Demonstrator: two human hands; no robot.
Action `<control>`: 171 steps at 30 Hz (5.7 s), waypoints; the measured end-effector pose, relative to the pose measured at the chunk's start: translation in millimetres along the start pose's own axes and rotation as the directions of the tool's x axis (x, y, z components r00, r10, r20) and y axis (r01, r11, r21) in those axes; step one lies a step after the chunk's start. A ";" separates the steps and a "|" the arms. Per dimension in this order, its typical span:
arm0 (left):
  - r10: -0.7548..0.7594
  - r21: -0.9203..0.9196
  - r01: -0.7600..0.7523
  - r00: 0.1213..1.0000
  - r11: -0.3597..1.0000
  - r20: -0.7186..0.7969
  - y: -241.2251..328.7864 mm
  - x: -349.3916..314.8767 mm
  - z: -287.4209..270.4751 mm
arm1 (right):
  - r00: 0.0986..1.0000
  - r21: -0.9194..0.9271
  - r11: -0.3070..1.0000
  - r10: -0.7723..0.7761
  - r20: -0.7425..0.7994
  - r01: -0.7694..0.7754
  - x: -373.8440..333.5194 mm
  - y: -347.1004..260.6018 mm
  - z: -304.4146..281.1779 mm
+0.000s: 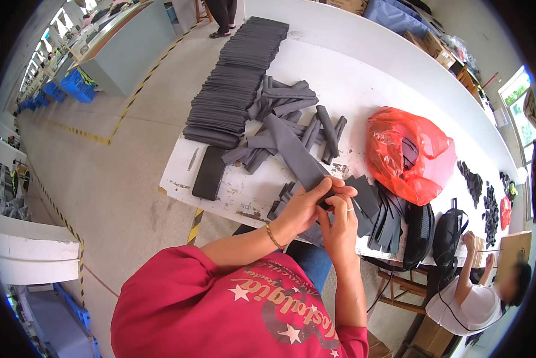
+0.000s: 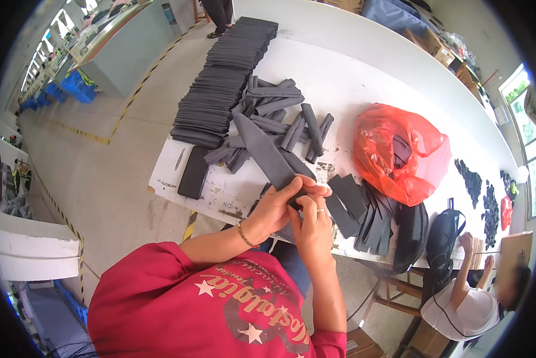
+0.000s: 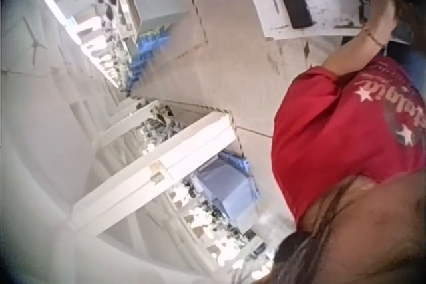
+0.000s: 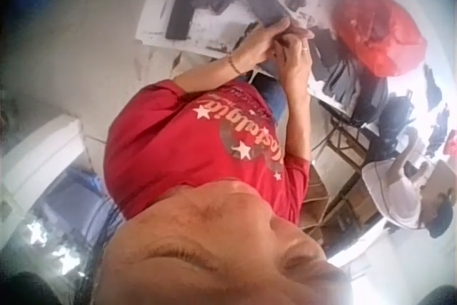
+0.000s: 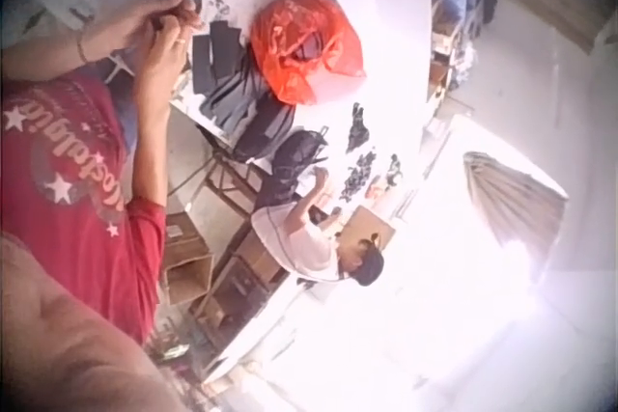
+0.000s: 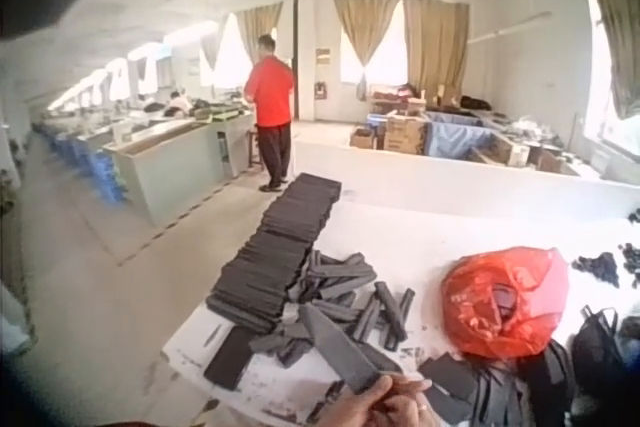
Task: The recorder is folding and preparing grey fabric shoe components at a production table.
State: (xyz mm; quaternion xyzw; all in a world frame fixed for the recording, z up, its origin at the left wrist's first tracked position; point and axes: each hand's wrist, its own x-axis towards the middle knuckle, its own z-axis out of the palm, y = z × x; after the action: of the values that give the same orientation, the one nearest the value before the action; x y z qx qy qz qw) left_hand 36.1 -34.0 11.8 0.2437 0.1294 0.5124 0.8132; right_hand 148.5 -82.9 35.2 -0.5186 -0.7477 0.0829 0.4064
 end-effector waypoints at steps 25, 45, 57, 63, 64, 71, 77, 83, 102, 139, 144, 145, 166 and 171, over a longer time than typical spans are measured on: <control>0.170 -0.069 -0.173 0.985 0.983 -0.043 18.2 -3.5 8.8 | 0.989 0.072 0.988 -0.137 -0.049 0.140 3.8 4.7 -5.5; 0.197 0.009 -0.201 0.970 0.980 0.141 37.3 11.9 7.2 | 0.809 0.691 0.670 0.548 -0.213 -0.272 2.2 -16.2 0.6; 0.147 0.028 -0.144 0.976 0.989 -0.162 46.1 8.3 -31.3 | 0.879 0.354 0.924 0.284 -0.383 -0.145 -7.7 -0.3 -9.7; 0.092 -0.005 -0.095 0.977 0.995 -0.191 38.6 8.7 -43.0 | 0.773 0.690 0.567 0.634 -0.018 -0.449 -18.6 10.8 -15.0; 0.059 0.013 -0.058 0.972 0.998 -0.225 36.7 8.5 -44.3 | 0.767 0.767 0.495 0.642 -0.007 -0.408 -22.0 15.2 -11.1; -0.029 -0.291 -0.002 0.994 0.957 -0.101 -5.0 -6.1 -26.8 | 0.683 0.771 0.445 0.730 -0.018 -0.456 -41.1 15.2 24.1; 0.023 -0.231 -0.054 0.991 0.972 -0.135 -16.6 -10.4 -20.6 | 0.675 0.775 0.449 0.737 -0.038 -0.446 -40.0 2.6 30.6; -0.094 -0.226 0.062 0.987 0.972 -0.131 -5.6 -10.5 -33.0 | 0.674 0.750 0.454 0.739 -0.016 -0.480 -44.8 8.7 27.8; 0.596 0.979 -0.126 0.778 -0.161 0.198 14.0 -30.7 -95.6 | 0.709 -0.051 0.729 0.643 -0.289 -0.682 -113.7 36.5 20.8; 0.022 0.044 -0.001 0.882 0.999 -0.472 46.5 39.7 -88.4 | 0.880 -0.172 0.863 0.467 -0.087 -0.475 -9.0 116.3 -46.8; -0.241 -0.236 0.154 0.883 0.959 -0.403 40.4 32.9 -73.2 | 0.931 -0.055 0.930 0.360 -0.068 -0.363 -21.6 70.2 -44.4; -0.269 -0.230 0.202 0.910 0.952 -0.316 40.1 30.4 -67.8 | 0.934 -0.031 0.935 0.351 -0.072 -0.354 -24.2 63.5 -41.4; -0.221 0.203 0.270 0.947 0.941 -0.233 35.5 27.1 -35.2 | 0.873 0.361 0.824 0.485 -0.053 -0.436 -41.5 35.4 -36.3; -0.278 0.114 0.319 0.920 0.941 -0.275 35.4 29.3 -40.1 | 0.880 0.312 0.850 0.469 -0.078 -0.425 -43.3 30.8 -36.9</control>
State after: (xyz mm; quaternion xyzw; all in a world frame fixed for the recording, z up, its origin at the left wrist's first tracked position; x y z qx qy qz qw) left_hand 3.2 15.4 -2.3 0.2165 0.3083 0.3973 0.8368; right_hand 201.6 -116.6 20.0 -0.6193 -0.5530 0.2427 0.5017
